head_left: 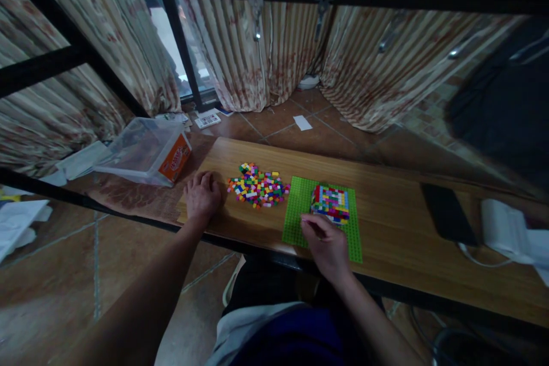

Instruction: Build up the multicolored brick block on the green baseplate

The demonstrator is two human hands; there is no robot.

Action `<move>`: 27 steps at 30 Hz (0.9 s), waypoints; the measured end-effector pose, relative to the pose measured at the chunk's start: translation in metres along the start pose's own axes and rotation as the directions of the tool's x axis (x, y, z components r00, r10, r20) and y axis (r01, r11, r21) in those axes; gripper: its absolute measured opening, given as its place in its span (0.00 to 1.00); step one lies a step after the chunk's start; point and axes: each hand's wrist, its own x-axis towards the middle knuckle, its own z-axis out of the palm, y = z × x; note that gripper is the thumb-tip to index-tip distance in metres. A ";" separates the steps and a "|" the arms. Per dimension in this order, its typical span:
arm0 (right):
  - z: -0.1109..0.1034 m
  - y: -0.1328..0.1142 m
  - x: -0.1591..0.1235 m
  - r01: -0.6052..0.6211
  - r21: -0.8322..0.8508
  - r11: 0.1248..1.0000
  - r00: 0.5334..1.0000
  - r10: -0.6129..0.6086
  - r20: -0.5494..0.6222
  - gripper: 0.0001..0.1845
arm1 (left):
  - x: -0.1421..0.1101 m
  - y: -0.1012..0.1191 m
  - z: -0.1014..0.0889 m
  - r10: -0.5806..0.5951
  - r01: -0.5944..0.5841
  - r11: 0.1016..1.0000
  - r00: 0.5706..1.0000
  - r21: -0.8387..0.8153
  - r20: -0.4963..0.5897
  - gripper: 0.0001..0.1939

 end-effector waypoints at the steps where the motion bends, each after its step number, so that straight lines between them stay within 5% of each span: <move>1: -0.009 0.004 -0.004 -0.038 0.004 0.999 0.999 0.038 -0.027 0.11 | 0.000 0.000 0.000 0.000 0.000 1.000 1.000 0.000 0.001 0.22; 5: -0.045 0.018 -0.011 -0.161 -0.045 0.986 0.972 0.151 -0.178 0.15 | 0.000 0.001 -0.001 -0.005 0.005 1.000 1.000 -0.001 0.004 0.22; 10: -0.074 0.025 0.001 -0.086 -0.194 0.977 0.966 0.035 -0.256 0.15 | 0.000 0.002 -0.002 -0.004 0.004 1.000 1.000 -0.010 0.005 0.22; 14: -0.076 0.036 0.011 -0.050 -0.188 0.981 0.961 -0.004 -0.277 0.15 | 0.000 0.001 -0.002 0.013 -0.013 1.000 1.000 -0.009 0.000 0.22; 27: -0.064 0.056 0.017 -0.137 0.031 0.990 0.935 0.140 -0.326 0.13 | 0.001 0.001 -0.002 0.019 -0.019 1.000 1.000 0.007 -0.008 0.22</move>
